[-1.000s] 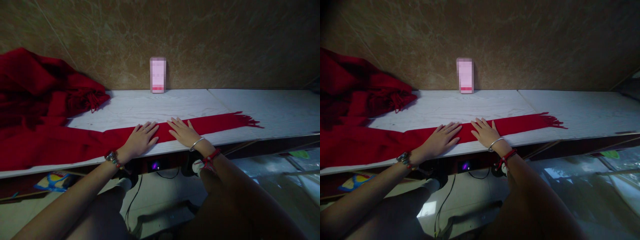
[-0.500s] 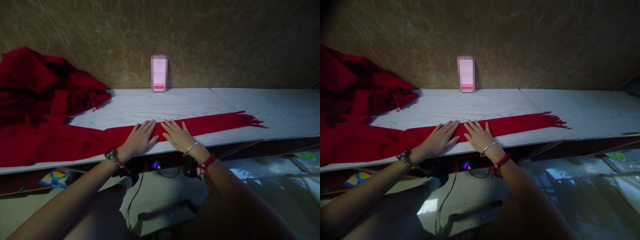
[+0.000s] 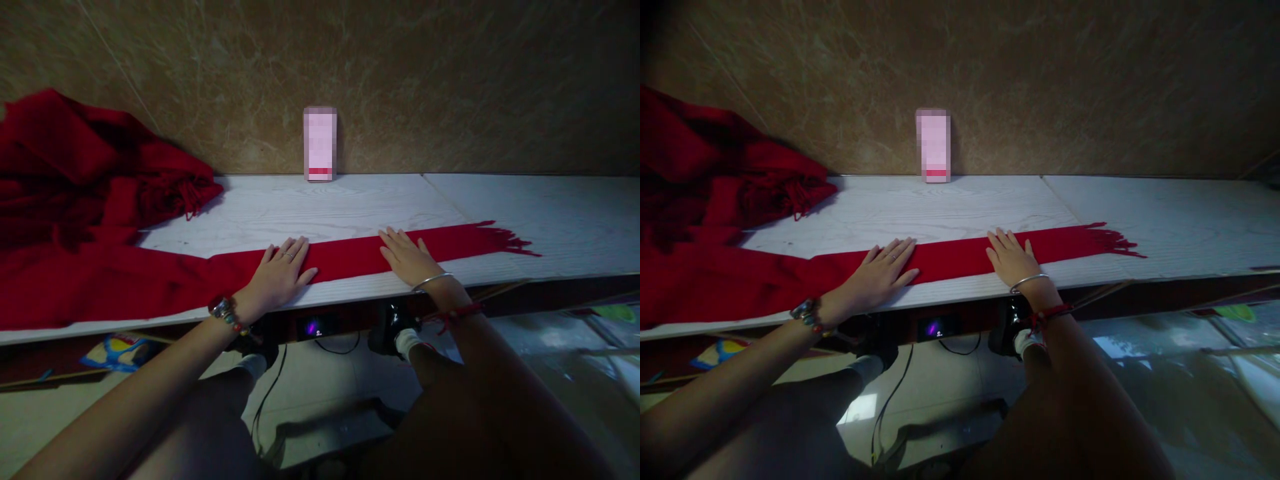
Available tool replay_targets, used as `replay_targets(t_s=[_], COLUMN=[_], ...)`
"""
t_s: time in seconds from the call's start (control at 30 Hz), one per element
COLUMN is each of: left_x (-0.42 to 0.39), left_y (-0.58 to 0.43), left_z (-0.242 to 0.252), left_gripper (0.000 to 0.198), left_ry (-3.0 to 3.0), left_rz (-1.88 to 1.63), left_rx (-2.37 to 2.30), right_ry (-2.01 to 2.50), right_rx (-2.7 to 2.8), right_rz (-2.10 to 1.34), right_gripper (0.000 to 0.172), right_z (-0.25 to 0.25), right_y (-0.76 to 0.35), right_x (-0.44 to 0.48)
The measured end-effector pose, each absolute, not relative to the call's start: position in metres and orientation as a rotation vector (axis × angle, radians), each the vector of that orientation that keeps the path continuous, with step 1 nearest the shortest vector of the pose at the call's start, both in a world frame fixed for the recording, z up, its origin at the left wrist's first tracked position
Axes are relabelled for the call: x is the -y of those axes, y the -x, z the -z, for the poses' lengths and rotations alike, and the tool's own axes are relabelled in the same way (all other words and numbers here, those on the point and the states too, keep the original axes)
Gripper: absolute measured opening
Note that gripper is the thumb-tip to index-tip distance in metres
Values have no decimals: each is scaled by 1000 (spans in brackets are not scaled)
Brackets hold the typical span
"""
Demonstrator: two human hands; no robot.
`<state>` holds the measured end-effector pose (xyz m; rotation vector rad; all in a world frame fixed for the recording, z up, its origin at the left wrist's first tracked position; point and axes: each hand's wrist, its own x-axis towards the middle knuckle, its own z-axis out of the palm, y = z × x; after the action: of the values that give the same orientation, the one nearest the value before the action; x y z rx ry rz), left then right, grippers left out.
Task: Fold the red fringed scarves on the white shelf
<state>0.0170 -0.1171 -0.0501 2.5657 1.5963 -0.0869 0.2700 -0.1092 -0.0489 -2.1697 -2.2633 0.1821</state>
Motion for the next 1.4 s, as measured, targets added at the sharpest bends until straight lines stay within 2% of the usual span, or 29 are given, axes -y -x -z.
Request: replay_targets(t_s=[0.2, 0.37, 0.73, 1.13, 1.4], left_x=[120, 122, 120, 119, 114], left_y=[-12, -8, -3, -9, -6], left_z=[51, 58, 55, 49, 48], left_gripper=[56, 56, 50, 55, 56], left_ry=[-2458, -2458, -2415, -2371, -2386], left_rz=[52, 45, -24, 94, 124], left_rx=[-1822, -1915, -1794, -1872, -1831], right_ry=[1823, 1643, 1812, 2214, 1884], right_rx=[2404, 2542, 2513, 2134, 2338], right_rz=[-57, -82, -162, -144, -67], right_gripper=[51, 51, 52, 53, 50], right_z=[42, 51, 57, 59, 48], right_y=[-216, -180, -219, -307, -226], right_x=[113, 113, 113, 109, 113])
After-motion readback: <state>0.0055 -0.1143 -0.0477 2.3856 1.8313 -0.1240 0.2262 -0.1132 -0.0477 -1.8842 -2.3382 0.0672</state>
